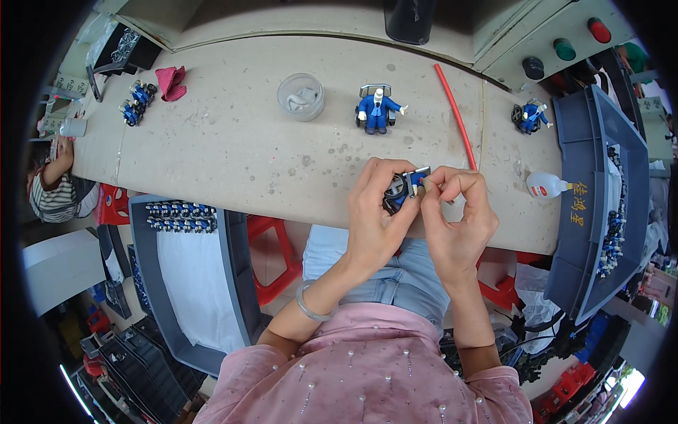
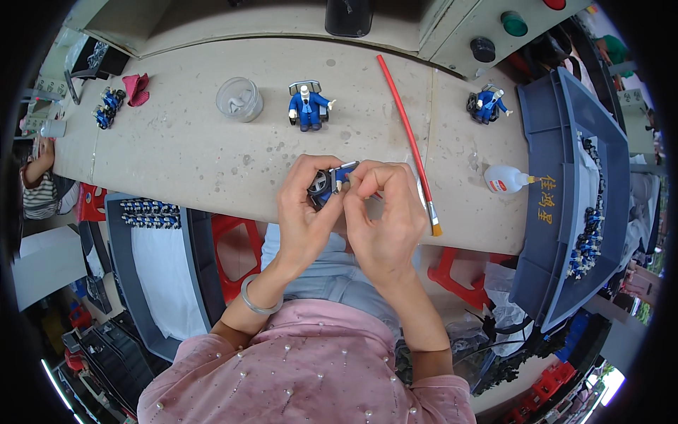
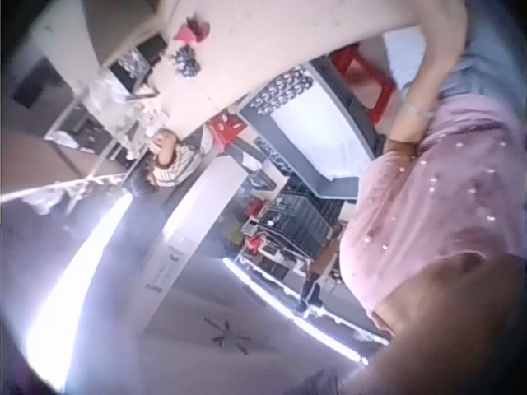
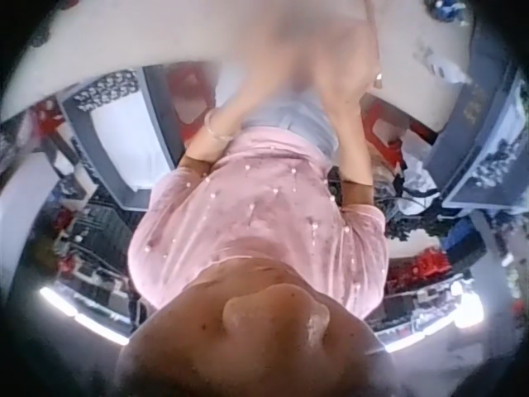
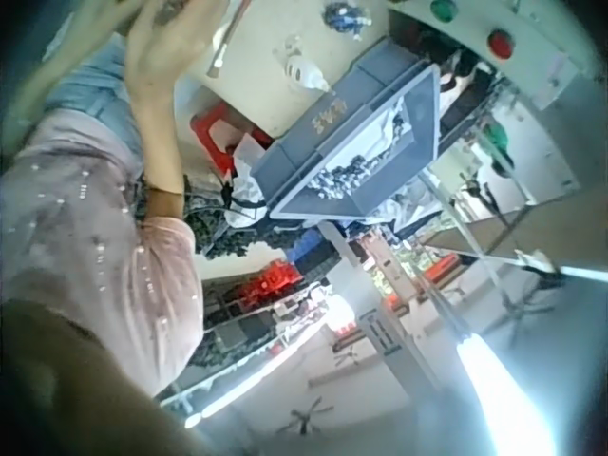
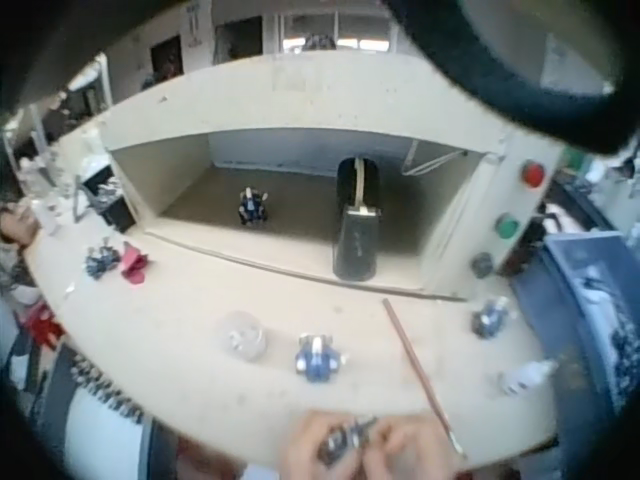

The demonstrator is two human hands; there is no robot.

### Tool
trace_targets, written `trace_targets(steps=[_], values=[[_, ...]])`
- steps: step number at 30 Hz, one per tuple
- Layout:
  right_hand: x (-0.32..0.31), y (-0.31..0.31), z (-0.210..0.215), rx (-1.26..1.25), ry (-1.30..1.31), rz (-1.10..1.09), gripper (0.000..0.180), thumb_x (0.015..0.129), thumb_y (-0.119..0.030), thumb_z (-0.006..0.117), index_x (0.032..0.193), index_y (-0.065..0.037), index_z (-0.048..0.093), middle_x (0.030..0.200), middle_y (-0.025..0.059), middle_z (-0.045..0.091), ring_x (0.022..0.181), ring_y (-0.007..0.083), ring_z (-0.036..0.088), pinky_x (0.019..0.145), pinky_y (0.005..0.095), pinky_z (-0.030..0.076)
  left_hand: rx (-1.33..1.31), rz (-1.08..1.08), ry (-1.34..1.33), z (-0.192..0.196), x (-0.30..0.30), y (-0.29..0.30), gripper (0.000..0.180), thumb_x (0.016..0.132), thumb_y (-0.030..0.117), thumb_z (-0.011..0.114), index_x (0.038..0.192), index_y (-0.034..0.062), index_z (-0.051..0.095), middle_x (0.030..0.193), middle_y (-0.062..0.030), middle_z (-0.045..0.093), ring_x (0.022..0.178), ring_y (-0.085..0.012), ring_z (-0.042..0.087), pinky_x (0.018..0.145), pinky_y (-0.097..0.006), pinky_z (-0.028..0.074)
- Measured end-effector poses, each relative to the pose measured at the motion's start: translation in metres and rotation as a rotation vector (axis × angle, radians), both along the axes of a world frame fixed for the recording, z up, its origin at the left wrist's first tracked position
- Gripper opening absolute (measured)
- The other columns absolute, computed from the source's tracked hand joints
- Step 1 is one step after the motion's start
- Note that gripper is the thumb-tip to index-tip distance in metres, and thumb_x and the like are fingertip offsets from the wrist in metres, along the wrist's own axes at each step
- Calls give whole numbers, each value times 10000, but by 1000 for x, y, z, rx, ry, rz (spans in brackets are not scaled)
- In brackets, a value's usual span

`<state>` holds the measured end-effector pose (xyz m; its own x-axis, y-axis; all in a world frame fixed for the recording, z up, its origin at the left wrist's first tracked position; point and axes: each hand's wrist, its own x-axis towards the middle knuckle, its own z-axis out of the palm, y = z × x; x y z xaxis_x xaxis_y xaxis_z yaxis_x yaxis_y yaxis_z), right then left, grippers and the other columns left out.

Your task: The person assembles small robot figurines by applying glue from a bottle to plastic parts with a paintbrush.

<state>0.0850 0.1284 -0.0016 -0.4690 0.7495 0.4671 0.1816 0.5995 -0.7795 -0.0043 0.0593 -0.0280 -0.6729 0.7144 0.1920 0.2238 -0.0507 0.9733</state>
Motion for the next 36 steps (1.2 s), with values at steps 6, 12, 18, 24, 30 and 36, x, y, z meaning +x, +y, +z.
trace_targets(steps=[6, 12, 18, 24, 30, 36], values=[[0, 19, 4, -188, 163, -107, 215, 727, 131, 617, 796, -25, 485, 840, 96, 640, 713, 134, 579, 665, 255, 491, -27, -14, -176, -2, 0, -6, 236, 750, 25, 646, 973, -2, 575, 863, -86, 560, 744, -167, 529, 650, -277, 419], [-11, 45, -22, -8, -118, -153, 162, 771, 100, 609, 833, -9, 507, 798, 103, 616, 702, 211, 581, 684, 312, 490, 14, -84, -543, 8, -9, -7, 180, 836, 38, 627, 1003, 8, 564, 780, 7, 566, 680, -36, 488, 599, -200, 393], [-10, 42, -22, 135, -267, -105, 181, 752, 61, 646, 874, -4, 528, 812, 132, 575, 761, 322, 549, 698, 403, 451, 50, -102, -628, 6, -12, -8, 200, 844, 47, 624, 1030, 25, 555, 744, 6, 570, 634, -25, 493, 507, -186, 368], [29, 36, 8, 177, -517, -279, 241, 741, 18, 684, 923, 6, 525, 865, 166, 581, 813, 346, 563, 712, 411, 441, 19, -101, -645, 8, -17, -8, 151, 868, 61, 579, 1010, 25, 543, 687, -25, 548, 556, -64, 471, 509, -217, 367], [46, 42, 10, -188, -653, -276, 203, 763, 24, 661, 932, 31, 548, 766, 204, 601, 715, 363, 589, 670, 417, 454, 52, -118, -697, 7, -18, -8, 198, 846, 71, 629, 1024, 23, 558, 706, -2, 568, 566, -27, 472, 477, -189, 360], [57, 27, 54, -132, -418, -210, 111, 819, 13, 618, 913, 29, 561, 756, 128, 613, 672, 216, 590, 625, 322, 456, 3, -119, -634, 10, -16, -9, 176, 853, 75, 594, 1017, 30, 550, 692, -16, 547, 567, -58, 476, 507, -215, 368]])
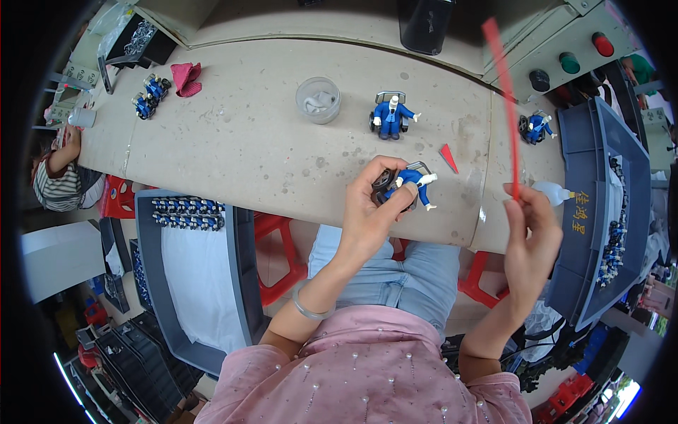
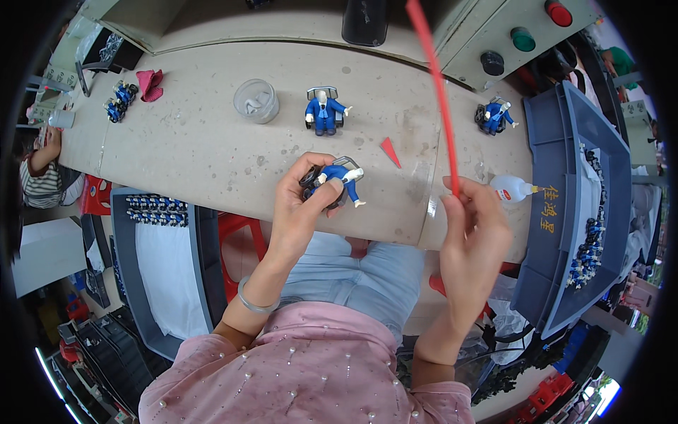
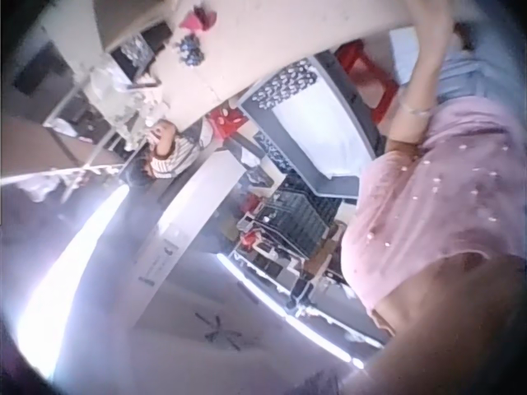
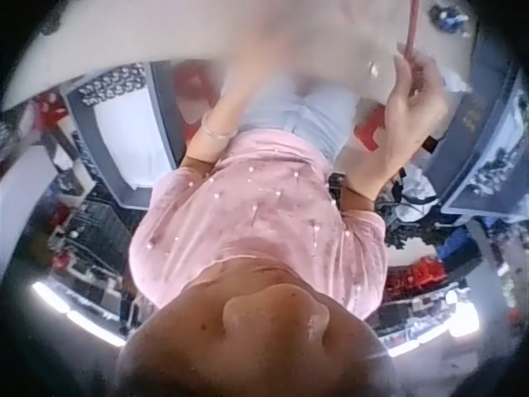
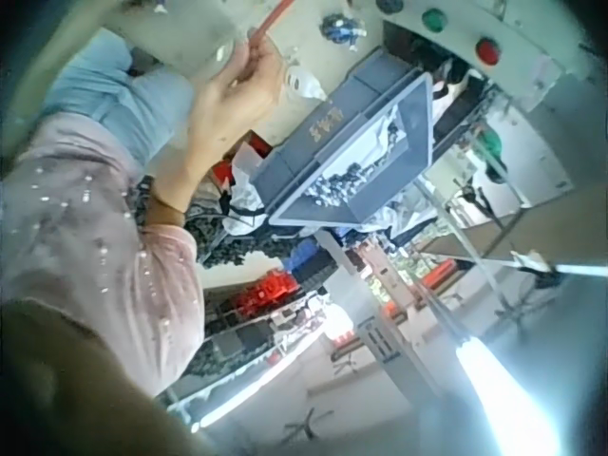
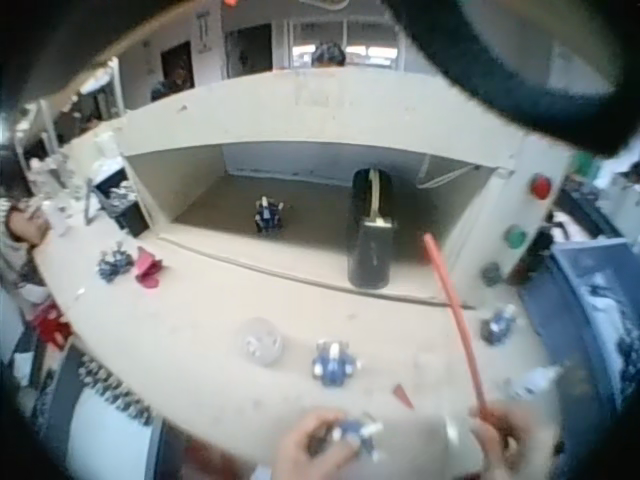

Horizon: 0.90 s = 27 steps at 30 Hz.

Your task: The person assembles small robot figurines by applying glue from a bottle to plastic parts with a paintbrush.

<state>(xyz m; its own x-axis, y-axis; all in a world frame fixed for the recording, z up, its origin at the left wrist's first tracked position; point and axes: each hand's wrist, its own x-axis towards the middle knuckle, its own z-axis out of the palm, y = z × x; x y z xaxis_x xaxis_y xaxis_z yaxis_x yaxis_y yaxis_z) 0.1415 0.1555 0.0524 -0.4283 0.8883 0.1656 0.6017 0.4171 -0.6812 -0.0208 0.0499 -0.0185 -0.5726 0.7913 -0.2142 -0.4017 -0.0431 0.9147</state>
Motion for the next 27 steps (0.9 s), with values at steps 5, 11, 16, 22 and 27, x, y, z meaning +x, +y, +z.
trace_targets(steps=[5, 11, 16, 22, 27], values=[[-20, -12, 7, -80, 802, 227, 145, 929, 8, 483, 1060, 2, 421, 916, 173, 566, 689, 130, 544, 633, 243, 461, 5, 7, 159, -4, 5, 0, 202, 829, 9, 610, 1024, 26, 565, 750, 14, 565, 636, -25, 487, 565, -194, 388], [-45, -20, -20, -157, 778, 307, 156, 905, 51, 502, 1040, 7, 436, 925, 161, 573, 680, 112, 567, 634, 225, 485, 34, 11, 223, -8, 9, 1, 196, 818, -18, 606, 1008, 15, 571, 810, 16, 590, 718, -14, 516, 633, -171, 403], [-47, -6, -34, 230, 467, 223, 153, 883, 71, 533, 1010, 30, 458, 917, 141, 583, 682, 108, 578, 625, 213, 480, 15, 12, 197, -6, 8, -2, 206, 804, -24, 614, 1003, 12, 575, 794, 24, 586, 708, -12, 512, 628, -170, 395], [-51, -16, -31, -126, 722, 375, 181, 874, 72, 554, 1030, 33, 469, 913, 137, 582, 697, 109, 571, 633, 222, 479, 11, 19, 236, -7, 8, 1, 193, 807, -10, 616, 994, 15, 577, 767, 32, 571, 668, -8, 493, 594, -167, 378], [-48, 7, -33, 228, 564, 145, 112, 852, 78, 564, 951, 33, 535, 891, 100, 590, 682, 129, 554, 604, 229, 460, 8, -8, 132, -1, 4, -1, 179, 817, 1, 605, 992, 21, 574, 740, 26, 557, 614, -13, 464, 549, -175, 362]])
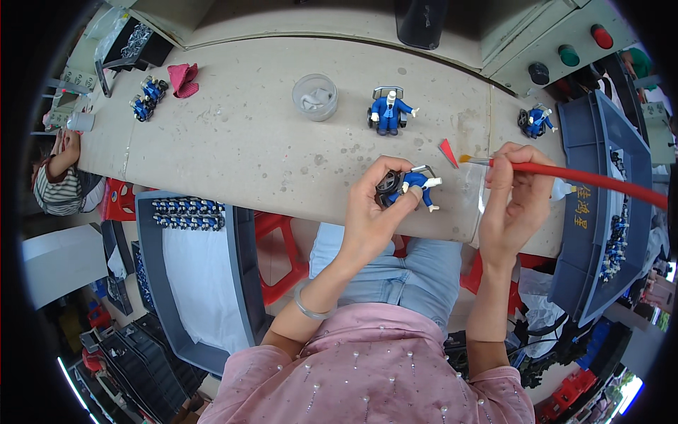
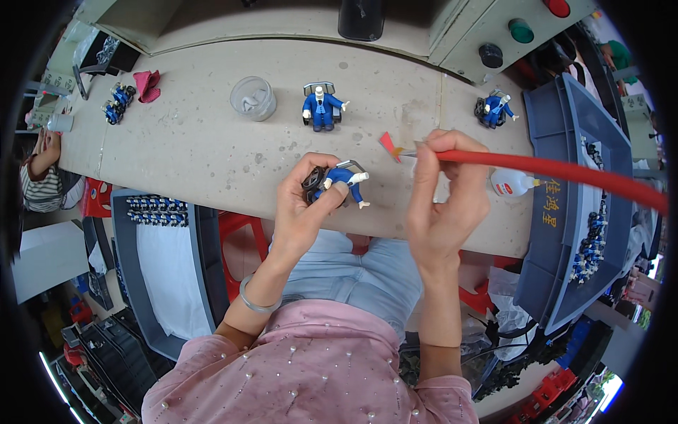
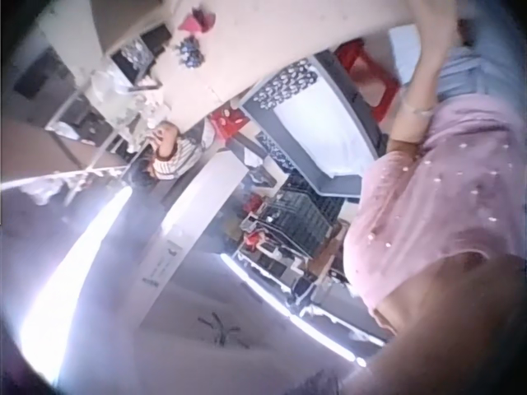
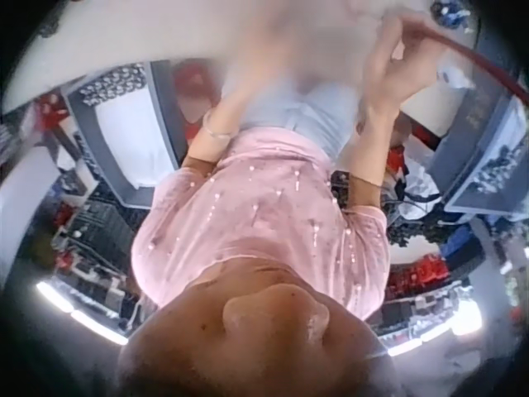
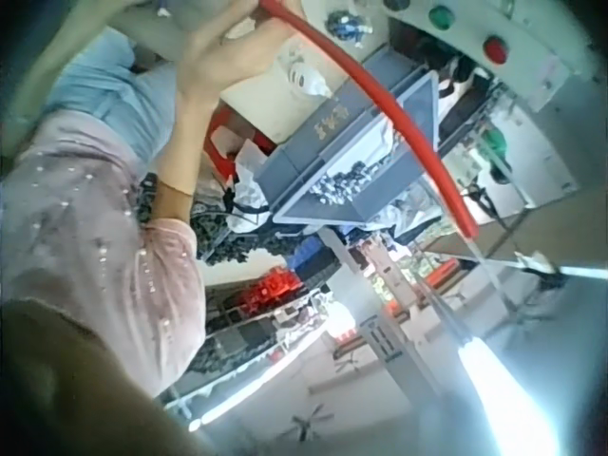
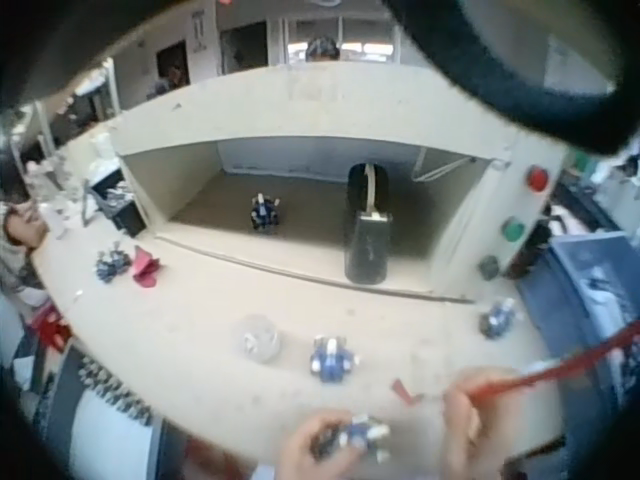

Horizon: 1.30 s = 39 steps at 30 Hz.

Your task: The person assembles small robot figurines by applying glue from a bottle to plastic parts with a paintbrush.

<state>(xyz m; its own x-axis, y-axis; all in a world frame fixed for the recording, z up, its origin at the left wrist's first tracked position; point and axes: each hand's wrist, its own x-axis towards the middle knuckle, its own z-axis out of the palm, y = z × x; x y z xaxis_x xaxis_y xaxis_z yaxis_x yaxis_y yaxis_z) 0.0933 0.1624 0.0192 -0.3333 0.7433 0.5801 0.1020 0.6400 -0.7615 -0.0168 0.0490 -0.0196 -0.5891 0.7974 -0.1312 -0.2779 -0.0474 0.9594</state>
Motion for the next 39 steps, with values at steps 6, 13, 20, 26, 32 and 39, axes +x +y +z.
trace_targets(steps=[6, 13, 20, 26, 32, 39], values=[[17, 4, 24, 136, -744, -79, 108, 866, -30, 575, 969, -1, 582, 828, 154, 551, 652, 316, 555, 569, 385, 422, 46, -26, -137, -5, -4, -5, 227, 820, 22, 622, 1036, 24, 551, 752, 27, 543, 599, -17, 448, 518, -173, 335], [32, 12, 11, 34, -823, -205, 132, 856, -65, 587, 974, -19, 624, 820, 188, 550, 706, 372, 555, 641, 436, 419, 56, 2, -139, -4, -3, -1, 199, 847, 44, 602, 1037, 28, 544, 730, -5, 551, 580, -43, 464, 510, -200, 362], [39, 20, -1, 12, -860, -193, 158, 844, -68, 605, 978, 13, 630, 841, 194, 573, 716, 371, 572, 645, 435, 430, 26, 23, -142, -3, -1, 1, 197, 860, 60, 615, 1042, 31, 546, 731, -8, 558, 588, -37, 480, 495, -202, 375], [44, 20, -7, -60, -816, -184, 171, 809, -30, 634, 972, 21, 627, 880, 193, 594, 762, 369, 598, 676, 434, 451, 68, -83, -300, -3, -7, -4, 211, 876, 78, 592, 1078, 60, 532, 924, -64, 588, 723, -96, 557, 605, -243, 456], [51, 17, -9, -34, -743, -231, 226, 789, -3, 647, 1012, 10, 617, 928, 186, 588, 819, 357, 603, 702, 421, 462, 409, -171, -29, -14, -8, -2, 221, 868, -5, 590, 1069, 54, 519, 1280, -169, 456, 1090, -267, 578, 843, -354, 531], [52, 1, 12, 21, -542, -220, 201, 807, -16, 644, 1007, -4, 623, 924, 133, 582, 838, 269, 604, 685, 363, 461, 423, -209, -124, -5, 0, -2, 242, 871, -3, 585, 1081, 80, 499, 1320, -184, 439, 1157, -348, 542, 866, -379, 530]])
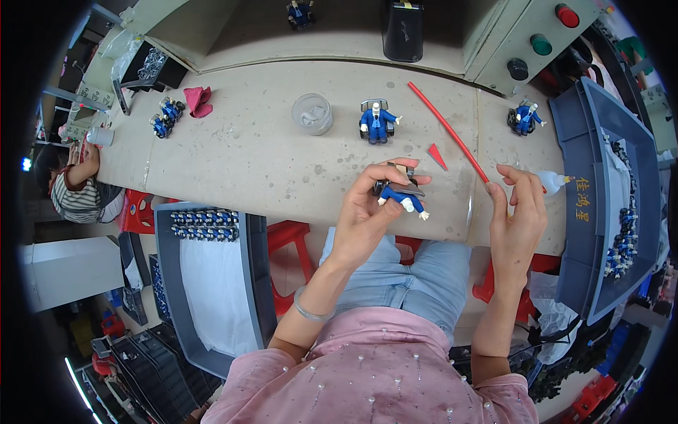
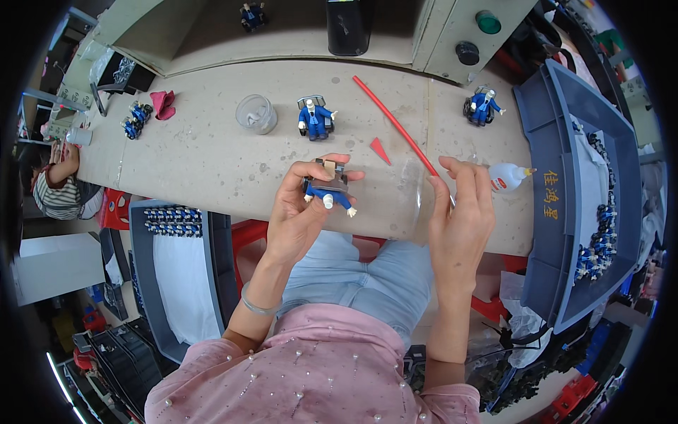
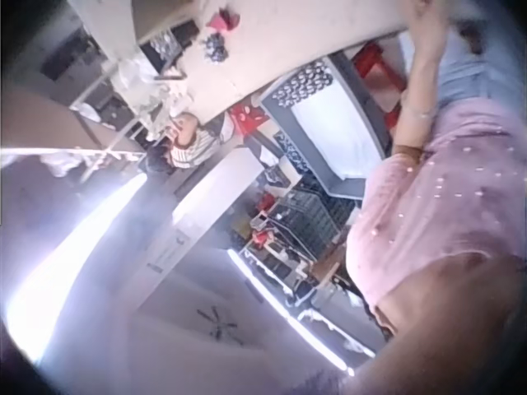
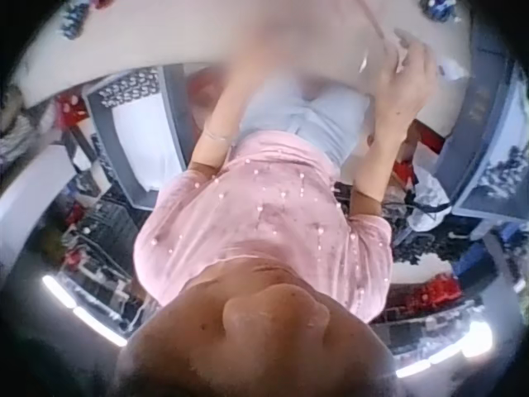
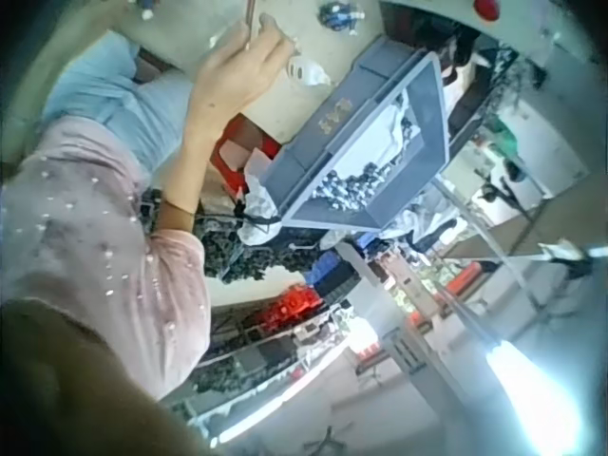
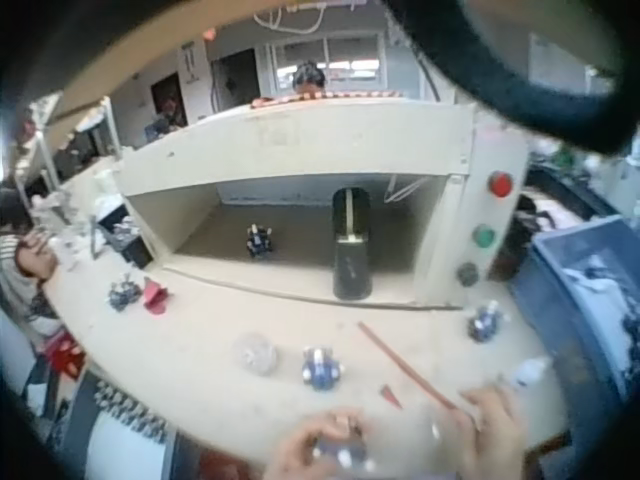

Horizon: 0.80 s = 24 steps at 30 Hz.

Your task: The person assembles small robot figurines by applying glue from a bottle to plastic parts with a paintbrush.

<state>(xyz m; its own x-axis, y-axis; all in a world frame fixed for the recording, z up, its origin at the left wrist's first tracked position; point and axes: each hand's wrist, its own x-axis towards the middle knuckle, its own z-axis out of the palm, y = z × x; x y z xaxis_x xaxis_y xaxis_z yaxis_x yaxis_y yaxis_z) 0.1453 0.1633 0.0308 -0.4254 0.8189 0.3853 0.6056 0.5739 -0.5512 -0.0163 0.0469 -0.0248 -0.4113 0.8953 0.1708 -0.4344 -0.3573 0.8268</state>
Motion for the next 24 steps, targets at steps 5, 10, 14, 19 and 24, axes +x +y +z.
trace_targets(steps=[5, 10, 14, 19, 24], values=[[5, -5, 9, -29, 29, -18, 182, 809, -20, 651, 991, -13, 634, 915, 103, 591, 786, 219, 582, 635, 314, 436, 14, -166, -410, 5, 8, -3, 314, 886, 58, 593, 1154, 128, 446, 1348, -202, 419, 1210, -376, 490, 843, -367, 525], [9, -6, 12, -46, 29, -20, 167, 808, -18, 655, 974, -21, 642, 896, 92, 590, 727, 203, 555, 606, 301, 422, 19, -224, -547, 8, 10, -5, 316, 908, 119, 586, 1176, 143, 420, 1349, -215, 402, 1215, -389, 477, 861, -359, 534], [11, -6, 11, -34, 50, -12, 150, 809, -18, 656, 959, -21, 646, 886, 89, 588, 711, 193, 552, 590, 298, 417, 32, -267, -678, 10, 13, -4, 325, 920, 173, 575, 1188, 133, 394, 1344, -235, 389, 1192, -395, 497, 845, -333, 555], [12, -7, 13, -37, 80, 18, 137, 810, -17, 658, 947, -19, 646, 876, 86, 589, 714, 186, 555, 583, 294, 419, 60, -318, -740, 10, 14, -5, 325, 938, 199, 552, 1189, 102, 370, 1335, -267, 384, 1166, -395, 522, 831, -322, 563], [11, -9, 12, -45, 116, 46, 118, 804, -7, 663, 921, -21, 654, 869, 79, 593, 703, 176, 545, 572, 279, 420, 62, -333, -752, 11, 16, -7, 307, 959, 188, 502, 1208, 78, 359, 1328, -293, 377, 1153, -414, 527, 825, -329, 576]])
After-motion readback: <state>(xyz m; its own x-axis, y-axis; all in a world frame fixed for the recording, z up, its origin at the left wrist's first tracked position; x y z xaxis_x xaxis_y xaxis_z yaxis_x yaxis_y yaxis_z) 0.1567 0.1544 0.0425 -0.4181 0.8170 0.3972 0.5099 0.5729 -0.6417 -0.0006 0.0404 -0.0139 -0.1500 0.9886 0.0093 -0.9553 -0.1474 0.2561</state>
